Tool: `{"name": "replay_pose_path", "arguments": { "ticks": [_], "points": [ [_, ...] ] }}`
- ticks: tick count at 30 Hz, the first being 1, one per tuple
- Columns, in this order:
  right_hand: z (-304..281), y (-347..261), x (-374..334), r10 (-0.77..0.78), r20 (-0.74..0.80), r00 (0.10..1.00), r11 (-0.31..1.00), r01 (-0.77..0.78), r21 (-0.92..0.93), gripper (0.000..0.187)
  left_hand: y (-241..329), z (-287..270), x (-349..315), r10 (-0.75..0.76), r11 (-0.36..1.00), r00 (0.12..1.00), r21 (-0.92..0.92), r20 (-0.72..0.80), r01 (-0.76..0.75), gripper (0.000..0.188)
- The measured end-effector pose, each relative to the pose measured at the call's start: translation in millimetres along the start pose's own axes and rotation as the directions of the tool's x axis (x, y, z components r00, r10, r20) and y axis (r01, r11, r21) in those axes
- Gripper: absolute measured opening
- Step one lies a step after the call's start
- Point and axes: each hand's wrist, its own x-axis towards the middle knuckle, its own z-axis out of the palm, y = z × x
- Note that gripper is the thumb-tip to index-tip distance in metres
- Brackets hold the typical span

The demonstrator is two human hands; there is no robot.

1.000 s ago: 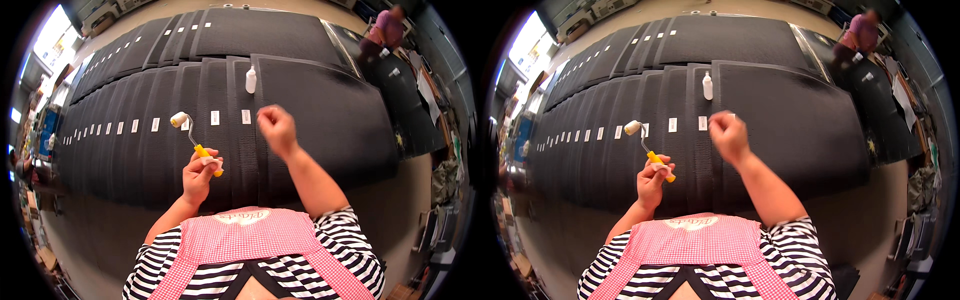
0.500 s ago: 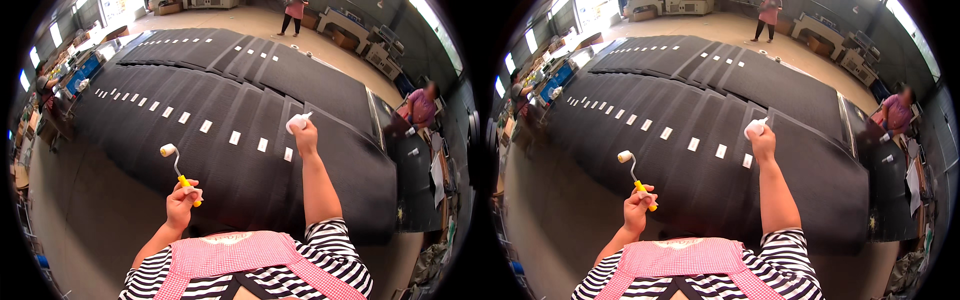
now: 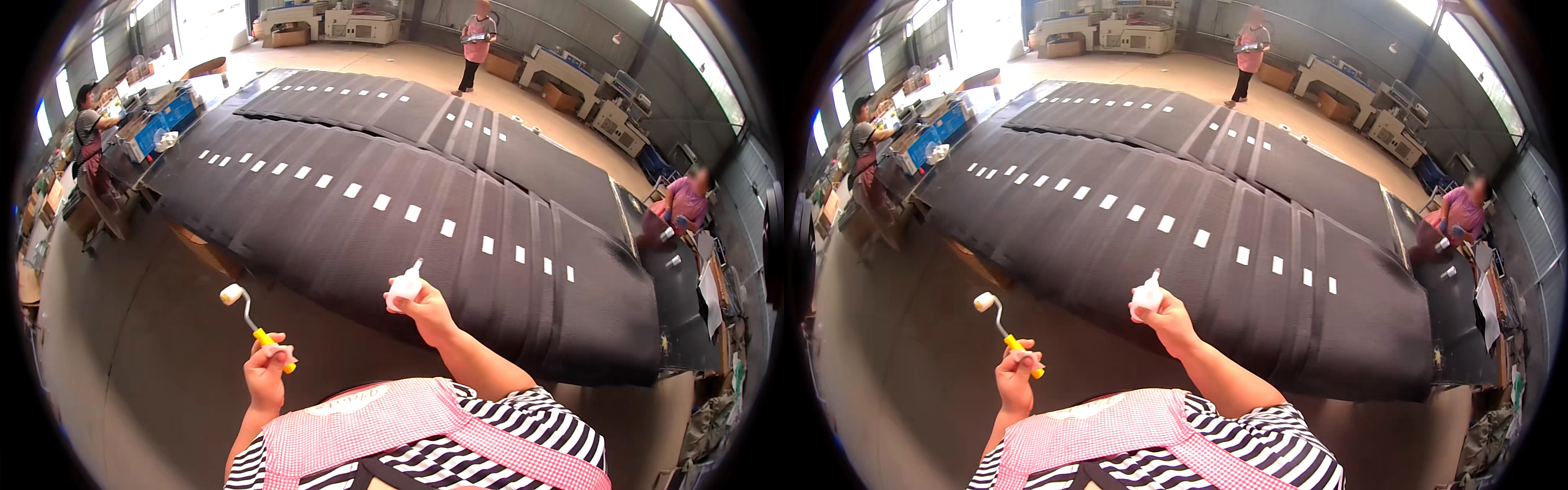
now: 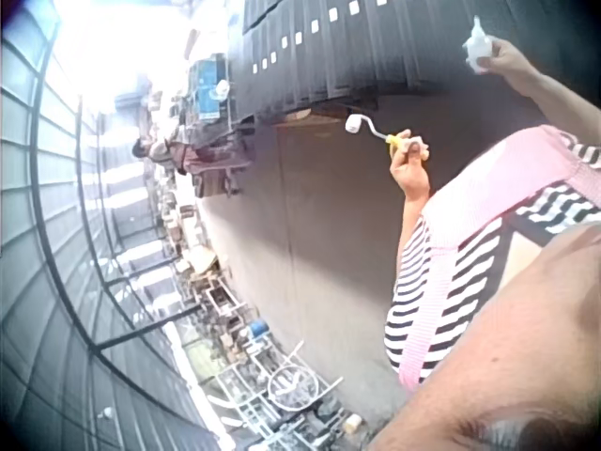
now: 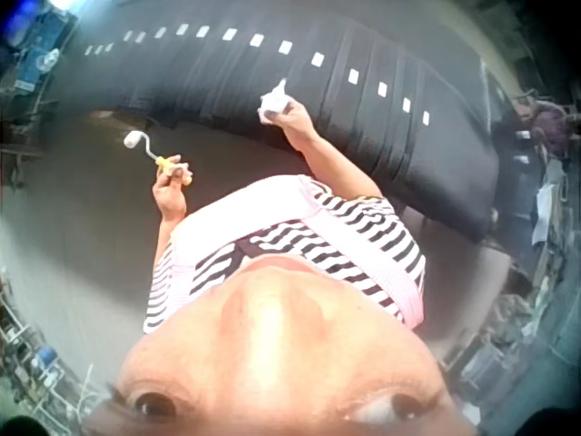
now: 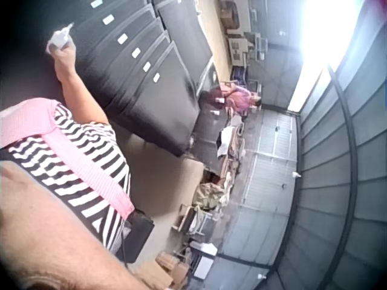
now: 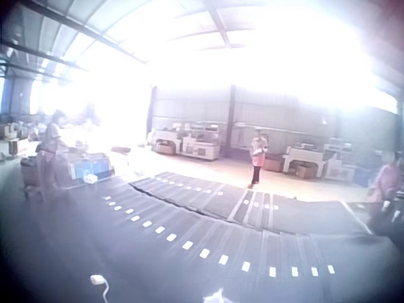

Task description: The person applies glue from a small bottle onto a black mat, places a white label over the glue, and presses it down with a small yellow roller. This process is repeated multiple times along the mat.

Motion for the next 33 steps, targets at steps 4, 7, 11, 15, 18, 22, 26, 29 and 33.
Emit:
{"name": "replay_pose_path", "arguments": {
  "ticks": [4, 7, 11, 15, 18, 22, 26, 29, 33],
  "points": [
    [87, 19, 42, 0.015, 0.117, 0.993, 1.000, -0.012, -0.027, 0.036, 35, -98, -14, 0.043, 0.994, 0.993, 0.100, -0.109, -0.032, 0.015],
    [145, 37, 80, -0.010, 0.183, 0.983, 0.997, 0.024, -0.077, 0.028, 47, -153, -24, 0.032, 0.994, 0.979, 0.107, -0.203, -0.011, 0.014],
    [213, 54, 137, -0.032, 0.222, 0.974, 0.990, 0.061, -0.125, 0.027, 44, -201, -16, 0.022, 0.998, 0.954, 0.065, -0.298, -0.002, 0.016],
    [279, 81, 204, -0.032, 0.309, 0.950, 0.995, 0.060, -0.081, 0.030, 50, -265, 15, 0.027, 0.995, 0.941, 0.102, -0.336, 0.008, 0.020],
    [329, 115, 266, -0.035, 0.341, 0.940, 0.994, 0.068, -0.085, 0.031, 55, -317, 53, 0.049, 0.995, 0.925, 0.104, -0.376, -0.011, 0.021],
    [410, 166, 350, 0.037, 0.332, 0.943, 0.987, 0.017, -0.158, 0.029, 63, -383, 100, 0.040, 0.988, 0.887, 0.151, -0.460, 0.034, 0.025],
    [514, 203, 435, 0.021, 0.462, 0.886, 0.986, 0.057, -0.155, 0.030, 83, -450, 151, 0.079, 0.960, 0.868, 0.271, -0.490, 0.066, 0.030],
    [580, 225, 486, 0.036, 0.442, 0.896, 0.981, 0.053, -0.188, 0.030, 93, -494, 189, 0.084, 0.960, 0.860, 0.271, -0.504, 0.065, 0.030],
    [626, 277, 561, -0.011, 0.328, 0.945, 0.955, 0.106, -0.276, 0.027, 95, -558, 240, 0.060, 0.954, 0.870, 0.284, -0.489, 0.095, 0.027]
  ]
}}
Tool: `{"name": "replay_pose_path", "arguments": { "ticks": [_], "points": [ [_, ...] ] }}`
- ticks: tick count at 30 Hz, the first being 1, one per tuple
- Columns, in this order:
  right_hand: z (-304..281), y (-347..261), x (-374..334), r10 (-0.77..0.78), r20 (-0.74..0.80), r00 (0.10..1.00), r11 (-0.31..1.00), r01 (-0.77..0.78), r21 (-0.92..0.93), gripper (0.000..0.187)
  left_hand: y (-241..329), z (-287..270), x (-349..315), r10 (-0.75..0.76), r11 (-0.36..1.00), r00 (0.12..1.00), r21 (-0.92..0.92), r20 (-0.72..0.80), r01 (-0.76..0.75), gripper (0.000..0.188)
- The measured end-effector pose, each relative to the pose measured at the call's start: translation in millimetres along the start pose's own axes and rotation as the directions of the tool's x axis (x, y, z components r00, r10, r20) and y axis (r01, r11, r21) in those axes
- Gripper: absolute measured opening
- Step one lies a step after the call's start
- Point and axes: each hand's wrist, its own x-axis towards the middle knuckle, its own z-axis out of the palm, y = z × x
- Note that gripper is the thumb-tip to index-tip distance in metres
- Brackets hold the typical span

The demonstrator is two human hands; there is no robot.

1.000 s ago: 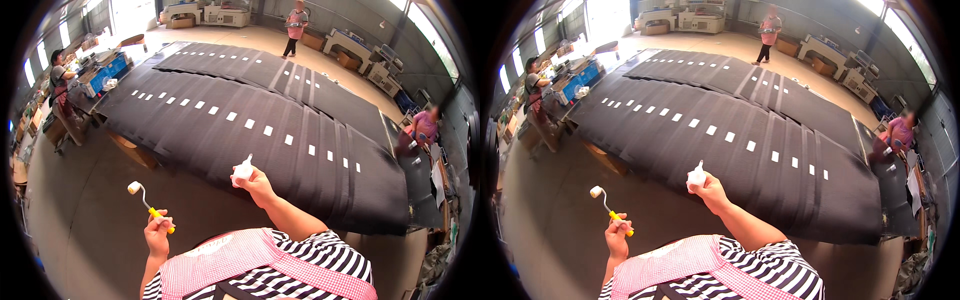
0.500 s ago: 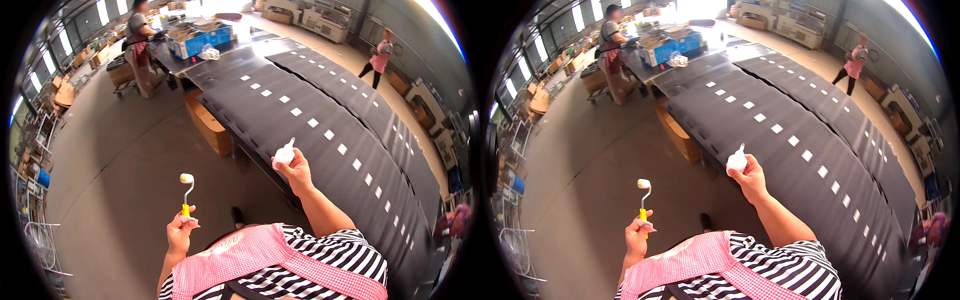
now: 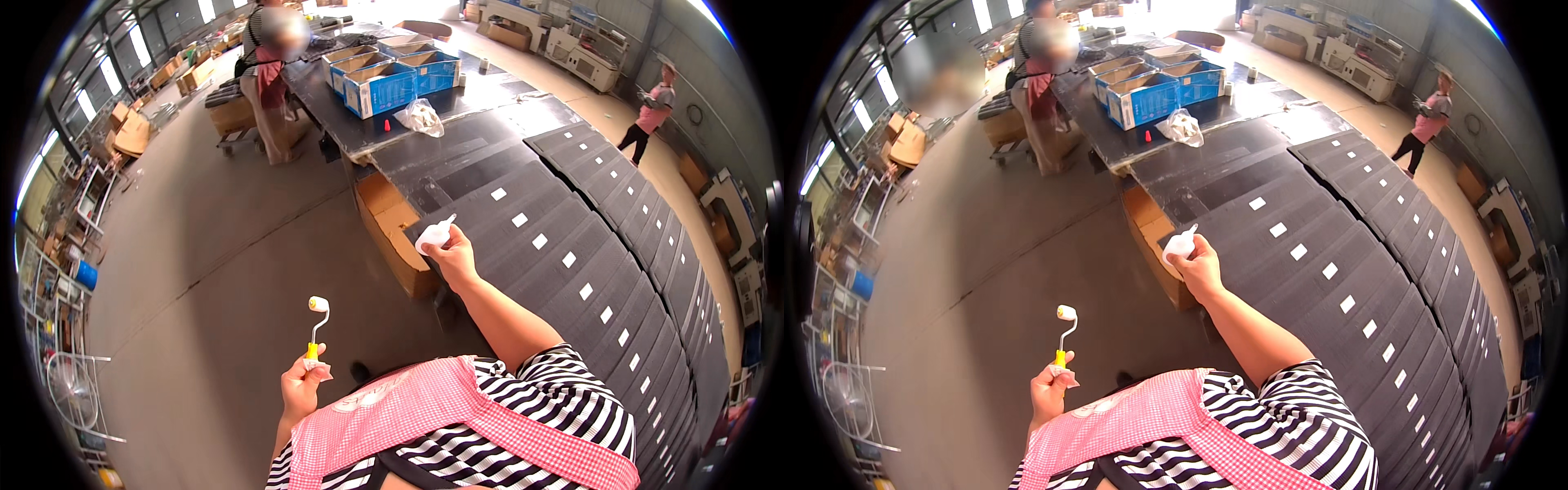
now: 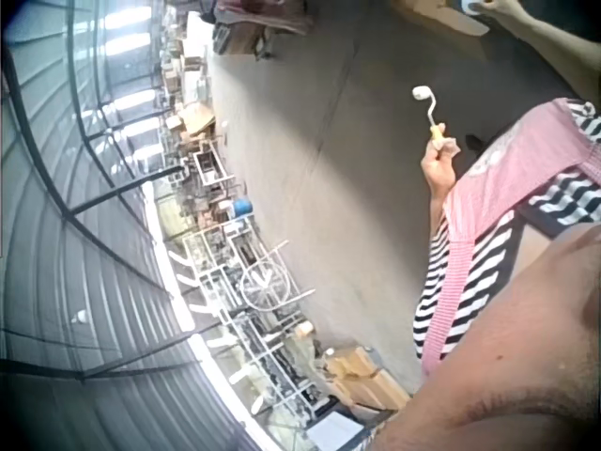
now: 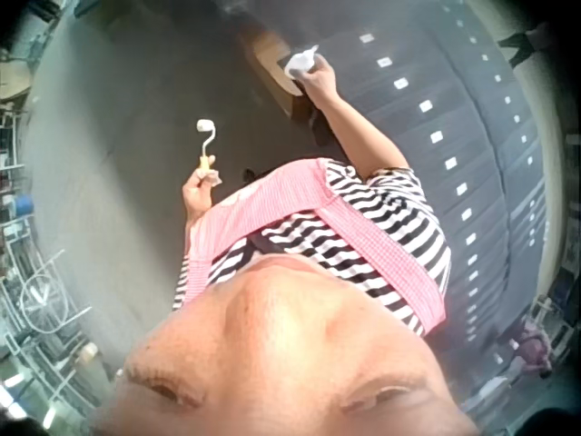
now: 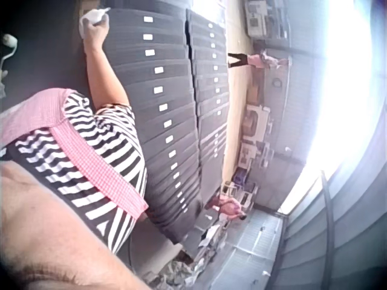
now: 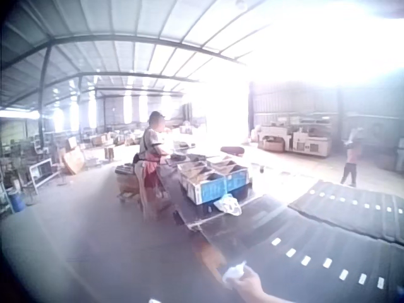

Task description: The person applies glue from a small bottle onto a black mat, places a white label over the glue, and presses it down with a small yellow roller. This process is repeated multiple times along the mat.

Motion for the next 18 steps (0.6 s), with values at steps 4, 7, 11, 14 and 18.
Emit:
{"name": "replay_pose_path", "arguments": {
  "ticks": [4, 7, 11, 14, 18],
  "points": [
    [6, 41, 72, -0.024, -0.176, 0.984, 0.972, -0.018, -0.236, 0.028, -26, -32, 108, 0.025, 0.998, 0.988, -0.053, 0.153, -0.017, 0.022],
    [7, 51, 110, -0.035, -0.299, 0.954, 0.920, -0.086, -0.383, 0.032, -23, -42, 195, -0.005, 0.993, 0.953, -0.110, 0.302, 0.040, 0.018],
    [-3, 68, 161, -0.150, -0.445, 0.883, 0.819, -0.141, -0.556, 0.035, -10, -36, 298, -0.021, 0.994, 0.862, -0.083, 0.507, 0.073, 0.014],
    [-9, 71, 194, -0.106, -0.531, 0.841, 0.788, -0.255, -0.561, 0.035, 3, -20, 356, -0.040, 0.990, 0.782, -0.081, 0.622, 0.114, 0.013],
    [-41, 87, 240, -0.119, -0.609, 0.784, 0.782, -0.304, -0.544, 0.036, 17, 20, 422, -0.029, 0.976, 0.694, -0.129, 0.719, 0.175, 0.012]
  ]
}}
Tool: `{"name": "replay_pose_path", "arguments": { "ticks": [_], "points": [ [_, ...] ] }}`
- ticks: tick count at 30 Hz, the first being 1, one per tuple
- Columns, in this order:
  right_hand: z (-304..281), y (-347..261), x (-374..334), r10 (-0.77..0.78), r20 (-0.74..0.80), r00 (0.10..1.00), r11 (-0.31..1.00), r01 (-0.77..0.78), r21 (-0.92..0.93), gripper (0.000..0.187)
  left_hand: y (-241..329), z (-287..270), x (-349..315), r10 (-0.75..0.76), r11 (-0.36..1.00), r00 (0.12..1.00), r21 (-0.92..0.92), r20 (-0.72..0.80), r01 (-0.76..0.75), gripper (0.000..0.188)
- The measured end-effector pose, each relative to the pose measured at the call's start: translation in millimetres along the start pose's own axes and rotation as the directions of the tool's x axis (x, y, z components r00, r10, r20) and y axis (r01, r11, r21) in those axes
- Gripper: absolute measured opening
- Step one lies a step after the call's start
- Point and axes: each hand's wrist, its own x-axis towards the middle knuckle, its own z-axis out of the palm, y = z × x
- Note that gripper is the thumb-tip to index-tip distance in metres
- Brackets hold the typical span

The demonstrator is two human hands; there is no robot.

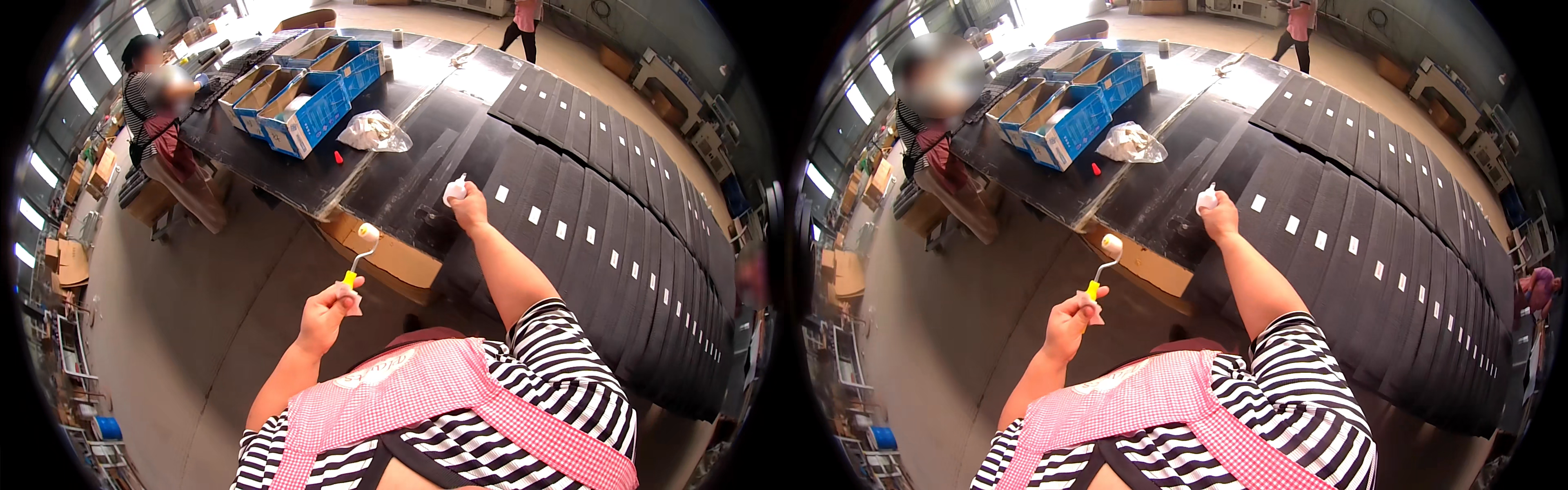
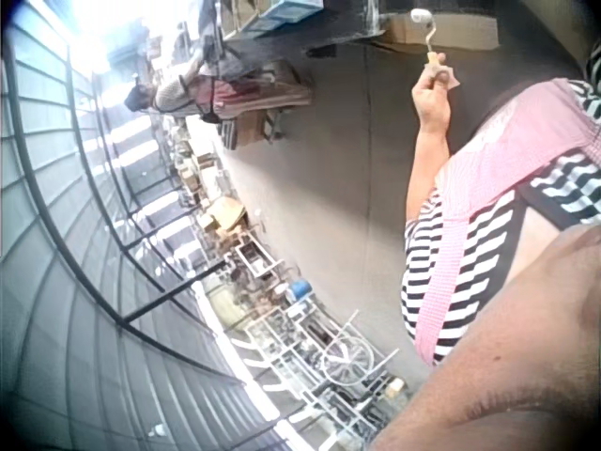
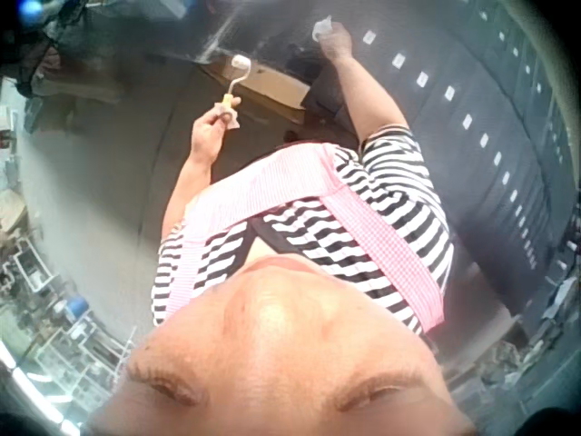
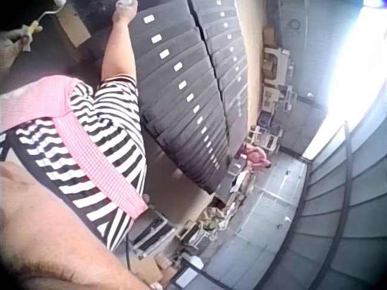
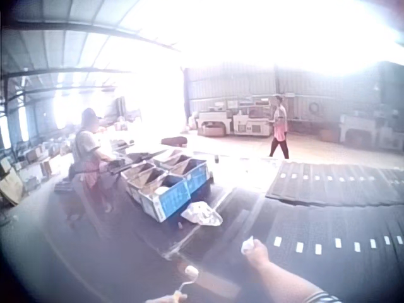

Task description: The person applies glue from a small bottle onto a black mat, places a white label over the glue, and presses it down with a small yellow roller. This process is repeated multiple times along the mat.

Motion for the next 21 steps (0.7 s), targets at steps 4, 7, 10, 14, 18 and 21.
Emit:
{"name": "replay_pose_path", "arguments": {
  "ticks": [4, 7, 10, 14, 18, 21],
  "points": [
    [16, 17, 36, 0.016, -0.044, 0.999, 0.998, -0.013, 0.060, 0.031, -2, -18, 64, -0.012, 0.997, 0.999, -0.078, 0.030, 0.015, 0.018],
    [28, 24, 40, 0.074, 0.031, 0.997, 0.993, -0.077, 0.092, 0.033, -3, -30, 105, -0.073, 0.995, 0.997, -0.071, -0.003, 0.073, 0.023],
    [25, 27, 35, -0.020, 0.016, 1.000, 0.954, 0.014, 0.299, 0.052, 0, -33, 141, -0.180, 0.974, 0.983, -0.142, -0.020, 0.175, 0.027],
    [19, -2, -10, -0.065, -0.329, 0.942, 0.976, 0.128, 0.174, 0.048, -4, -33, 176, -0.111, 0.984, 0.993, -0.143, -0.026, 0.106, 0.032],
    [16, -79, -62, -0.081, 0.214, 0.973, 0.817, -0.059, 0.574, 0.018, -21, -32, 205, -0.085, 0.991, 0.996, -0.103, 0.028, 0.087, 0.032],
    [29, -120, -49, -0.211, 0.400, 0.892, 0.814, -0.066, 0.577, 0.045, -26, -32, 227, -0.009, 0.993, 0.993, 0.117, 0.118, -0.005, 0.030]
  ]
}}
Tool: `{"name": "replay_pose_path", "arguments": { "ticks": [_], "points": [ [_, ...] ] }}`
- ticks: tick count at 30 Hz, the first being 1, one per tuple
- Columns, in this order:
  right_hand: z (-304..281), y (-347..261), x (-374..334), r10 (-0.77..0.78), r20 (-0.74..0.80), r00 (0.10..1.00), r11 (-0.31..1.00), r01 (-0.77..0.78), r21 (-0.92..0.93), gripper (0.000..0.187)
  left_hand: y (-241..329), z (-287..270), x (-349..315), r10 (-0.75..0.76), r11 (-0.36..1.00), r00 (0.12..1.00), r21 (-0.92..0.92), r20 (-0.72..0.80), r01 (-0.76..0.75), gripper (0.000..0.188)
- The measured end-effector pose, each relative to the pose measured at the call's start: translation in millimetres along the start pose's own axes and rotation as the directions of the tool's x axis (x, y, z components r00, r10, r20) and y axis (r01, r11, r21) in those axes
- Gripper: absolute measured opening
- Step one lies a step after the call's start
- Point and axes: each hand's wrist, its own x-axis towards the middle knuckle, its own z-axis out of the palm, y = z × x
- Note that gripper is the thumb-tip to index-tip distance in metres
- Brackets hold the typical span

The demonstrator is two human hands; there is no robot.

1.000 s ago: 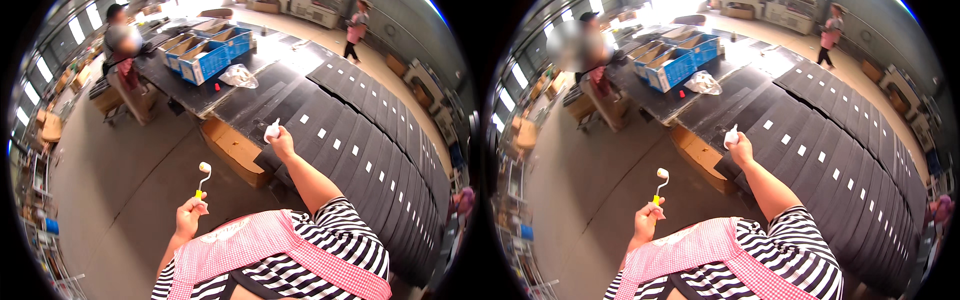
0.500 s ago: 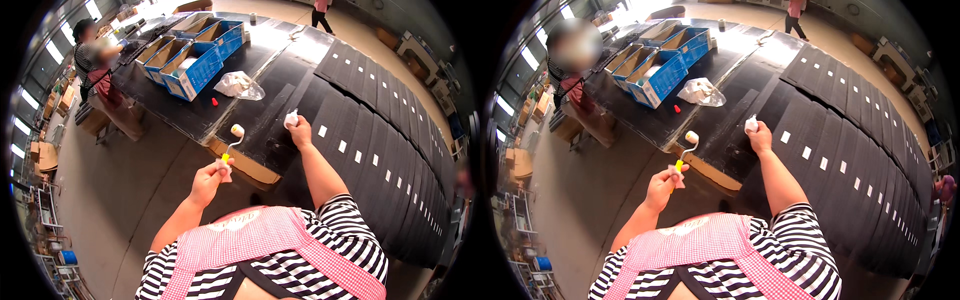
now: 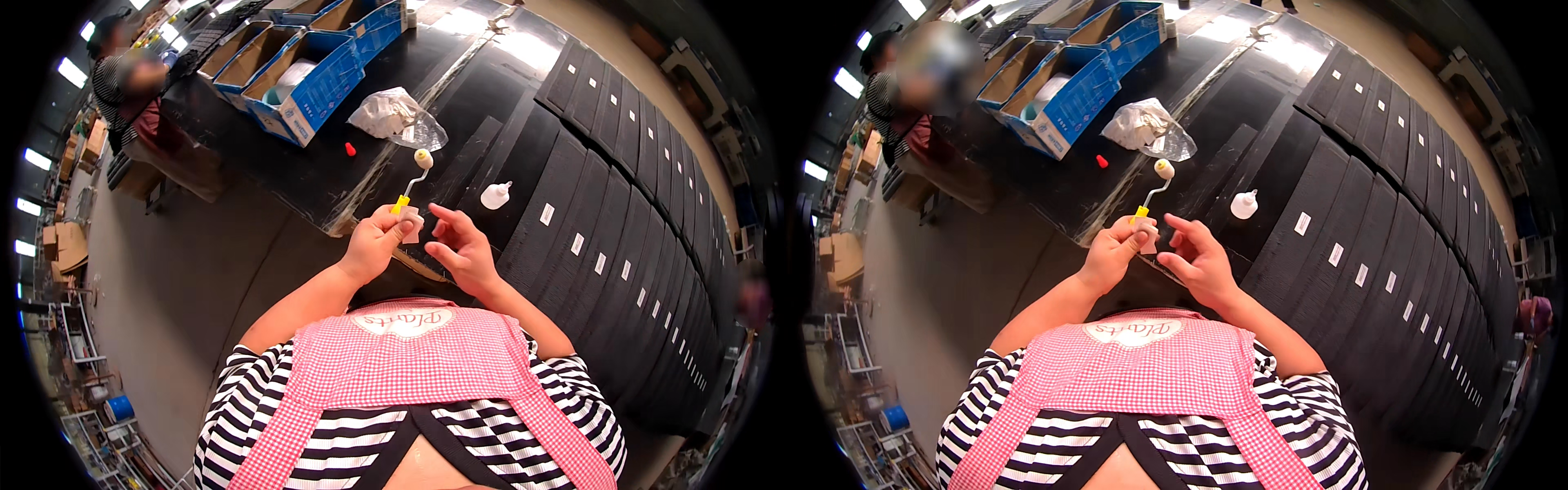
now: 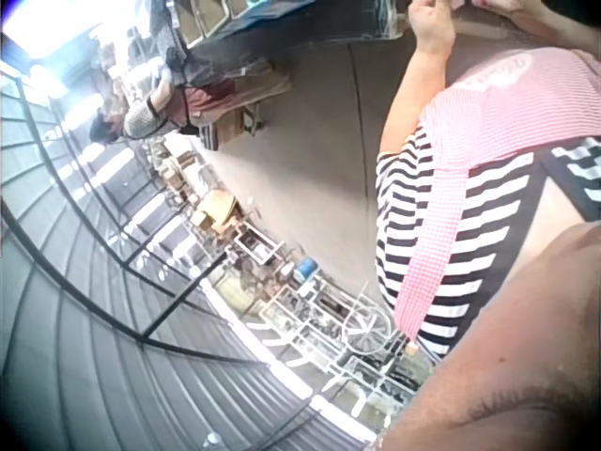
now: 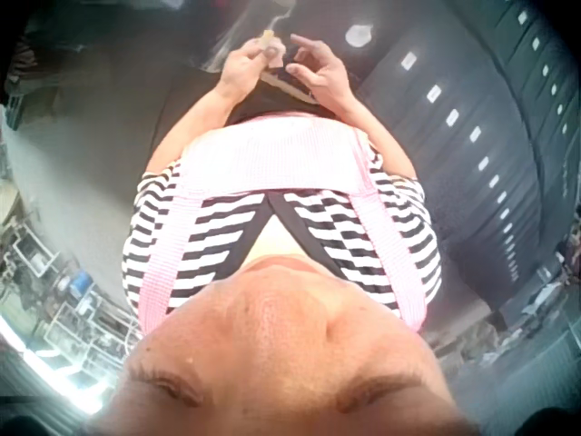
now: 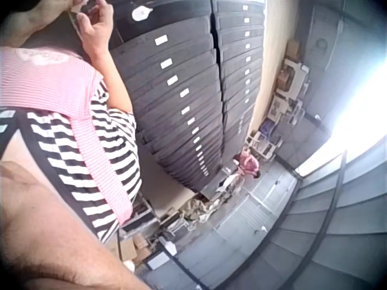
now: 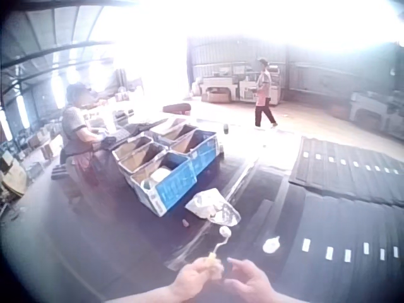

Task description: The person applies glue from a small bottle onto a black mat, places a white label over the glue, and presses it down with a small yellow roller. This process is repeated multiple times along the mat.

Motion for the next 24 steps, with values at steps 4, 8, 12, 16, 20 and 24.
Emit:
{"name": "replay_pose_path", "arguments": {
  "ticks": [4, 8, 12, 16, 20, 24],
  "points": [
    [4, 4, 26, 0.078, 0.006, 0.997, 0.996, -0.078, -0.053, 0.025, 8, -5, 17, -0.050, 0.999, 0.984, 0.031, 0.169, 0.045, 0.028],
    [16, 17, 32, 0.059, -0.085, 0.995, 0.992, -0.068, -0.103, 0.009, -6, -25, 30, -0.106, 0.994, 0.959, 0.056, 0.261, 0.095, 0.028],
    [33, 15, 41, -0.055, -0.209, 0.976, 0.979, 0.011, -0.205, 0.003, -6, -41, 33, -0.270, 0.956, 0.918, -0.034, 0.290, 0.292, 0.027],
    [25, 25, 86, 0.095, -0.470, 0.878, 0.995, -0.069, 0.072, 0.009, 3, -65, 25, -0.226, 0.974, 0.941, 0.086, 0.250, 0.211, 0.025],
    [13, 37, 156, -0.252, -0.557, 0.791, 0.925, 0.028, -0.379, 0.010, 8, -95, 9, -0.336, 0.940, 0.892, 0.170, 0.301, 0.297, 0.021],
    [12, 57, 208, -0.367, -0.328, 0.870, 0.657, -0.007, -0.754, 0.018, 15, -111, -2, -0.376, 0.918, 0.866, 0.260, 0.330, 0.300, 0.020]
  ]
}}
